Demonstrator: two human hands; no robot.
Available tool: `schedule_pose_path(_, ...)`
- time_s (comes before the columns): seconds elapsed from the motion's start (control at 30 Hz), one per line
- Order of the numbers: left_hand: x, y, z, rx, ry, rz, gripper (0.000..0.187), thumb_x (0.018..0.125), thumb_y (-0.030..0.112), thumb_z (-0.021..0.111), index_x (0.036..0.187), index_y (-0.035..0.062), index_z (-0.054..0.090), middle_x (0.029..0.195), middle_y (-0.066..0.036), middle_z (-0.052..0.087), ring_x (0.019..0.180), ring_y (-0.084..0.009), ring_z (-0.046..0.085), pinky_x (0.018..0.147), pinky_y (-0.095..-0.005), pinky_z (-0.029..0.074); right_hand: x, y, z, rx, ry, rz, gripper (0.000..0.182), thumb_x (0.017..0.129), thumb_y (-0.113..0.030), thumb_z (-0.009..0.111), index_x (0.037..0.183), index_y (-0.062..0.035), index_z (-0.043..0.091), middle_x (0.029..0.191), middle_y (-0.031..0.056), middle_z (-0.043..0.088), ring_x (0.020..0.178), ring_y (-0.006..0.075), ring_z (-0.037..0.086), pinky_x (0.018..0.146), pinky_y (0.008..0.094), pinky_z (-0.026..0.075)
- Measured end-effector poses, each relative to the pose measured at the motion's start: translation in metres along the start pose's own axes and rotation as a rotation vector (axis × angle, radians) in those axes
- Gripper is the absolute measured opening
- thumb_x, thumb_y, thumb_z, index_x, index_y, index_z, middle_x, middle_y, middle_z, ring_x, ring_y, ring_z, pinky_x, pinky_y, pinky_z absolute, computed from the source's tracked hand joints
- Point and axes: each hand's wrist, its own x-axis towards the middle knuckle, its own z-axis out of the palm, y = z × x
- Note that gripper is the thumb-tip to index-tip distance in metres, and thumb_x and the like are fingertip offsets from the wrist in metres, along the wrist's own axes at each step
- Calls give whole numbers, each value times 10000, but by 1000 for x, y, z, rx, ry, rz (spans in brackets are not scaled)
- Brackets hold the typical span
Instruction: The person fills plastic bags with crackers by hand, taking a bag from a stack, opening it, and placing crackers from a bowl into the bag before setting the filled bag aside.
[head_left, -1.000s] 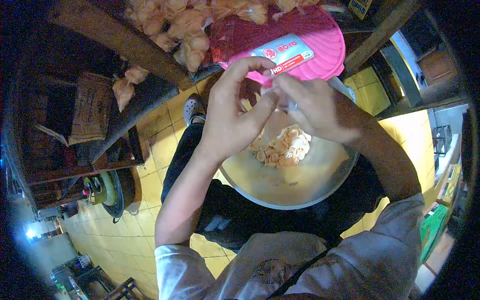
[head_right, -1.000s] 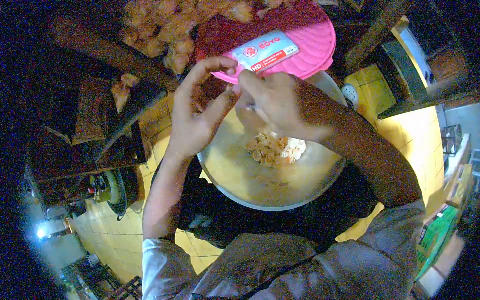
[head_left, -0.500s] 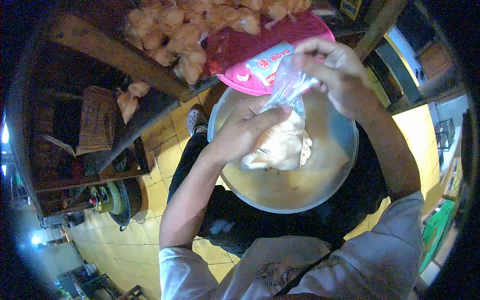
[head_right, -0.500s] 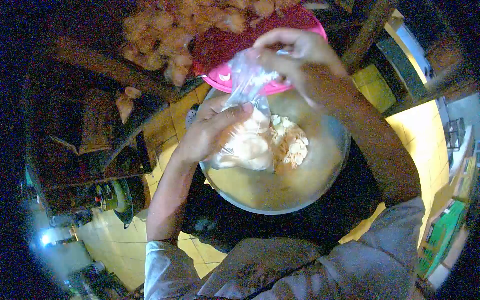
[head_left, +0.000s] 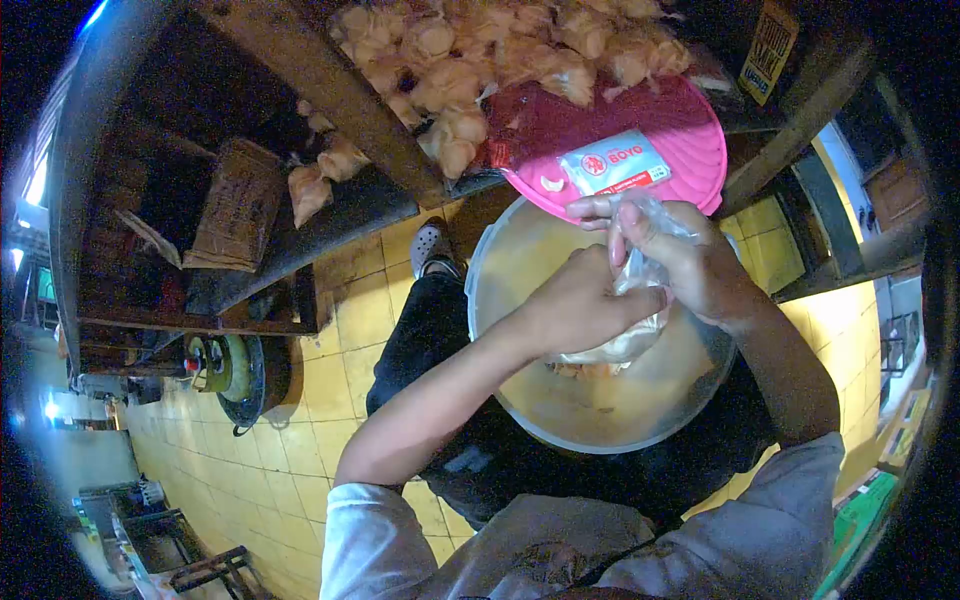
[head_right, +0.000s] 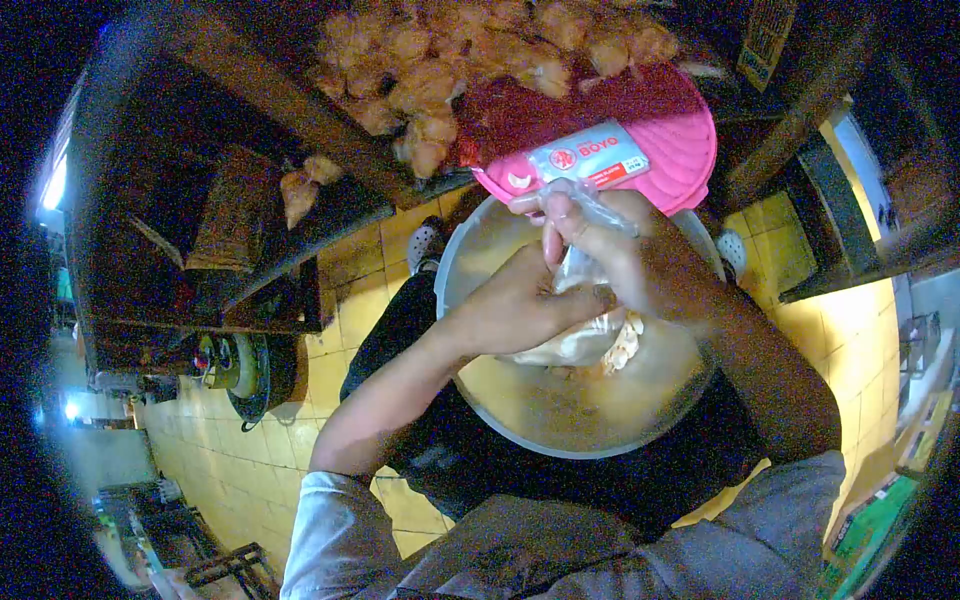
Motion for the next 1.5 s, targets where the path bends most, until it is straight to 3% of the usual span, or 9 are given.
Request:
schedule_pose_path(0.3, 4, 6, -10, -474, -233, -62, 293, 915, 287, 665, 1086, 49, 648, 959, -28, 674, 904, -123, 623, 817, -285, 492, 2, -6, -2, 55, 134, 102, 549, 1026, -443, 376, 995, 34, 646, 1145, 142, 643, 1076, 212, 584, 976, 342, 423)
schedule_pose_path(0.4, 6, 18, -13, -606, -148, -318, 265, 911, 286, 669, 1023, 46, 656, 885, -21, 670, 791, -105, 638, 707, -260, 511, 3, -10, -6, 104, 214, 166, 552, 1026, -439, 377, 1045, 31, 665, 1105, 134, 652, 1050, 200, 596, 949, 317, 439)
schedule_pose_path(0.63, 14, 10, 4, -681, -117, -117, 183, 905, 214, 592, 984, 53, 628, 815, -6, 625, 677, -82, 586, 601, -253, 467, 1, -5, -14, 270, 238, 162, 552, 1040, -393, 337, 1014, 60, 653, 1211, 210, 605, 1163, 264, 543, 1039, 377, 367)
schedule_pose_path(1.0, 15, -3, 6, -492, -70, -110, 285, 916, 272, 576, 1053, 31, 642, 889, -48, 645, 787, -107, 593, 701, -273, 479, -6, -6, -15, 259, 306, 195, 430, 1022, -384, 410, 913, -7, 586, 1119, 181, 631, 1051, 215, 579, 983, 367, 413)
schedule_pose_path(1.17, 3, -8, 6, 294, 197, -46, 594, 943, 505, 483, 1204, -18, 585, 1082, -241, 624, 1027, -348, 596, 956, -408, 431, -7, -7, -26, 280, 354, -9, 407, 1003, -396, 450, 912, -21, 577, 1035, 163, 634, 1009, 200, 592, 979, 391, 428)
schedule_pose_path(1.23, -3, 6, -7, 525, 252, -118, 707, 948, 580, 430, 1264, -42, 543, 1201, -295, 583, 1111, -417, 562, 1024, -440, 396, -7, -18, -20, 255, 638, -89, 428, 1006, -427, 453, 772, -70, 488, 962, 127, 623, 799, 167, 607, 740, 275, 518)
schedule_pose_path(1.3, 0, 20, -20, -80, -247, -442, 752, 982, 614, 291, 1369, -14, 440, 1244, -202, 598, 1230, -317, 518, 1081, -400, 359, -12, -25, -12, 144, 605, -5, 358, 950, -384, 544, 812, -54, 542, 998, 130, 622, 945, 225, 606, 888, 351, 485)
schedule_pose_path(1.43, -10, 9, 5, -1327, -353, -440, 607, 1005, 547, 304, 1343, 70, 463, 1151, -81, 638, 1092, -220, 612, 876, -342, 532, -12, -25, 4, -993, 68, -584, 315, 786, -310, 621, 941, -35, 634, 1211, 124, 598, 1143, 301, 540, 986, 475, 407)
schedule_pose_path(1.5, -10, 17, 1, -1189, -240, -520, 518, 1023, 490, 306, 1324, 104, 473, 1236, -50, 577, 1105, -159, 598, 866, -280, 535, -16, -25, 8, -1214, -59, -751, 358, 741, -302, 623, 984, -41, 656, 1289, 117, 577, 1191, 315, 518, 992, 500, 395)
